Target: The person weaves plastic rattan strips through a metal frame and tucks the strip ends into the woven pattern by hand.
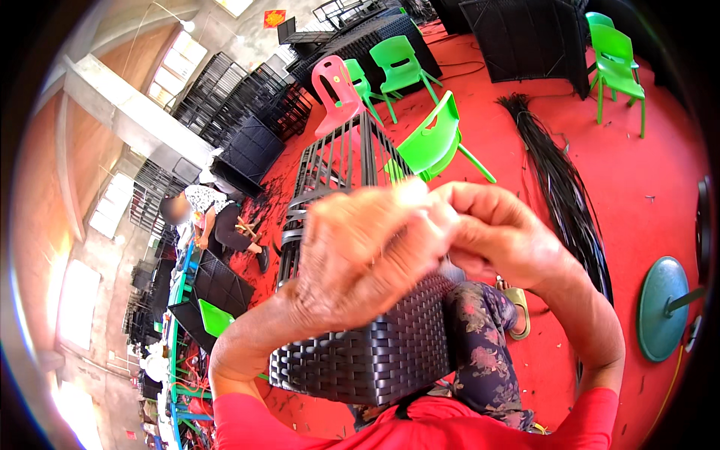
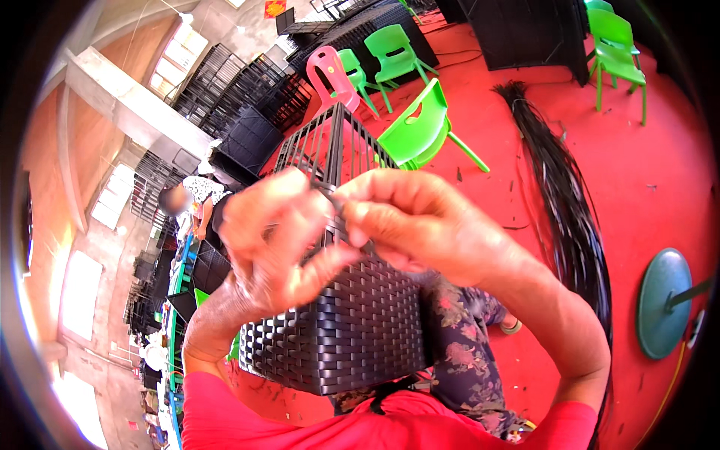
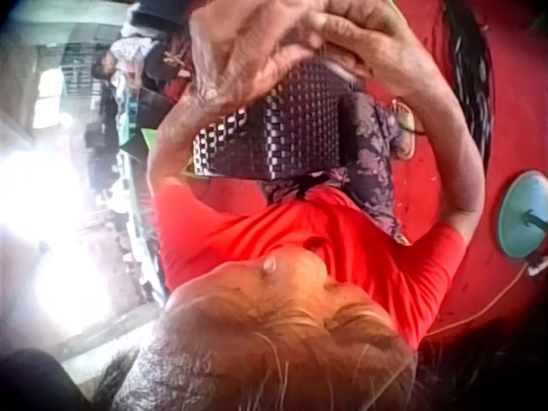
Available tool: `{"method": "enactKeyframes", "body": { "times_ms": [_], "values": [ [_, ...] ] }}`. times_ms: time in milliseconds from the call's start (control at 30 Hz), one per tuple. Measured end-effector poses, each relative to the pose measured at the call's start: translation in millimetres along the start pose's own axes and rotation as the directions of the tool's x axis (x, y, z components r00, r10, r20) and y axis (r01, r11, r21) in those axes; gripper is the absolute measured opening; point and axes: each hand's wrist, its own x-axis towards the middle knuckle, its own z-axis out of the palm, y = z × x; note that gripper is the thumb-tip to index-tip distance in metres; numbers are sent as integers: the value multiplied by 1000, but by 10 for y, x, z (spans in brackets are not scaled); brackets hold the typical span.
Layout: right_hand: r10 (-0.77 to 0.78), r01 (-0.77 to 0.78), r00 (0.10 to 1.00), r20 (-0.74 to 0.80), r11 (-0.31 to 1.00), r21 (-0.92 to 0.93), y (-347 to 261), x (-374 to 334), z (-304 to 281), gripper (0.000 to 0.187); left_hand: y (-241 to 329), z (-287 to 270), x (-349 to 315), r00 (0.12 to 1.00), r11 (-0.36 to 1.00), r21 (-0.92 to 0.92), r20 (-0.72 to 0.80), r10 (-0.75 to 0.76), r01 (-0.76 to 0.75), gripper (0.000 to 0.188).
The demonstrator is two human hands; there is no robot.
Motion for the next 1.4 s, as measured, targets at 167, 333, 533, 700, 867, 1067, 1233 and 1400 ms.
{"method": "enactKeyframes", "body": {
  "times_ms": [167,333,533,700,867,1067,1233,1400],
  "values": [
    [-49,9,994,-94,921,-389,-52,-135,-89,19,-260,152,-117,987,883,454,150,54,-117,42],
    [70,-141,983,-172,884,-447,91,-548,-460,15,-797,-194,-628,988,763,647,107,-108,13,32],
    [86,-277,904,-418,863,-422,689,-1465,-1403,17,-1279,-550,-1285,934,682,729,195,-298,66,32],
    [171,-395,879,-446,784,-479,1280,-1819,-1800,10,-1589,-817,-1710,943,573,816,125,-309,80,29],
    [-216,-352,863,-458,393,-849,1442,-1687,-1869,18,-1383,-740,-1438,937,530,843,108,-334,92,32],
    [-583,95,763,-280,529,-843,580,-501,-653,23,-477,-238,-396,973,594,788,228,-35,-163,35],
    [89,-65,995,44,916,-396,366,-69,-41,25,-207,240,-163,939,672,666,313,145,-326,37],
    [253,-251,965,-67,821,-513,370,-326,-413,23,-480,-10,-298,971,681,697,219,94,-223,34]
  ]
}}
